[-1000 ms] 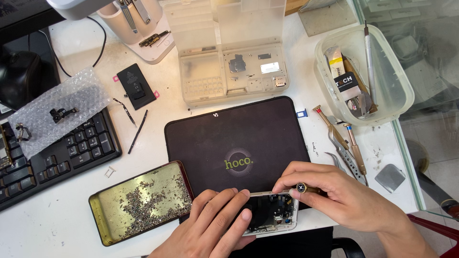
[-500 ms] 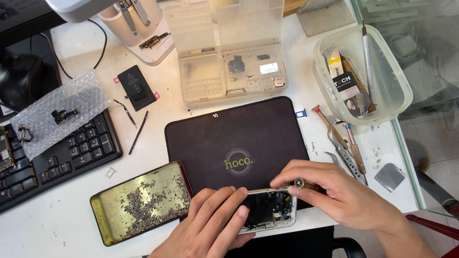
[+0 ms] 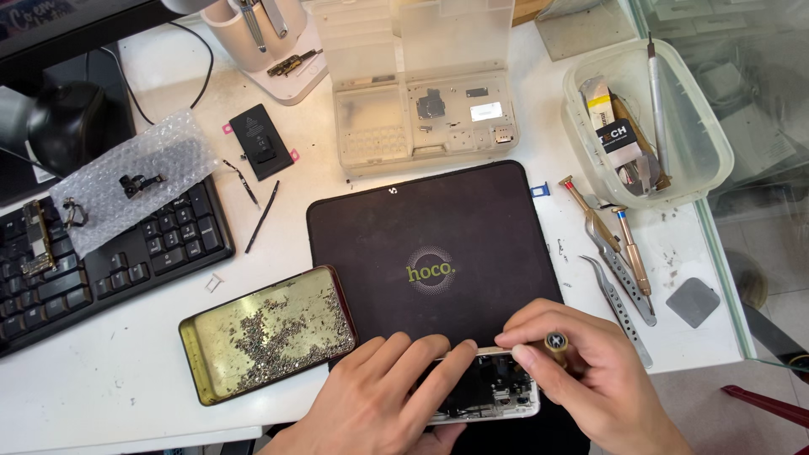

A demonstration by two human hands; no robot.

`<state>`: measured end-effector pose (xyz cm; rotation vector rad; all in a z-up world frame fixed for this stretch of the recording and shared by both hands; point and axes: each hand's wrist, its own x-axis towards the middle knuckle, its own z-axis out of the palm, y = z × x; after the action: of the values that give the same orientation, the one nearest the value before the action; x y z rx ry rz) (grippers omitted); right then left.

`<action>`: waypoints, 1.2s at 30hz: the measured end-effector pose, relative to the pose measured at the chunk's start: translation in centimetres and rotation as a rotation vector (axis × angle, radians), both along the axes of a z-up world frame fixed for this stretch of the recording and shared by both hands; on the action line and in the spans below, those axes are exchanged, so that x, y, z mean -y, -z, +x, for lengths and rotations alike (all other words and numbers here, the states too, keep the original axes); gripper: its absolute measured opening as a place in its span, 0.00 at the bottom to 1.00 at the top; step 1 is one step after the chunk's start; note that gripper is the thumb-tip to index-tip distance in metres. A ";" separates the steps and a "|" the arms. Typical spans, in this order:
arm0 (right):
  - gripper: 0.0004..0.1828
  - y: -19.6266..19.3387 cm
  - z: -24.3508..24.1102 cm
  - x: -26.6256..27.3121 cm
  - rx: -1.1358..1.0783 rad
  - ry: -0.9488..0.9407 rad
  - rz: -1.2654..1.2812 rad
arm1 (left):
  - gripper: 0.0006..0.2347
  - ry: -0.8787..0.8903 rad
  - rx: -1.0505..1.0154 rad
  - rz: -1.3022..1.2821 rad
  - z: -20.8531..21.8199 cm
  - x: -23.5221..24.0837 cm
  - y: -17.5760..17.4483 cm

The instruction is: The person uses a precision screwdriver to remove screws from a disassembled smartphone and places them into a metal tray. The person repeatedly picks up screws from the tray and inserts them into the phone, continuing the reassembly process.

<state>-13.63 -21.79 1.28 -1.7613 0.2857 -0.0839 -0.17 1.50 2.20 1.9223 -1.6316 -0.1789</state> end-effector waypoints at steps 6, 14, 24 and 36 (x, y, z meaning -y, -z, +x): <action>0.09 1.6 0.3 -0.8 -0.044 0.070 0.300 | 0.33 -0.033 -0.081 -0.013 0.1 0.3 -0.4; 0.09 1.8 0.1 -0.9 -0.043 0.083 0.283 | 0.33 -0.110 -0.186 -0.004 -0.6 0.8 -0.2; 0.10 2.0 0.2 -1.1 -0.073 0.102 0.320 | 0.33 -0.121 -0.169 0.005 -0.4 1.0 0.1; 0.10 2.0 0.3 -1.3 -0.074 0.078 0.314 | 0.33 -0.116 -0.191 0.017 -0.3 0.7 0.5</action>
<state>-13.37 -20.51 -0.76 -1.4430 0.3995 -0.0276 -0.45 0.84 1.66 1.9420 -1.3938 -0.3198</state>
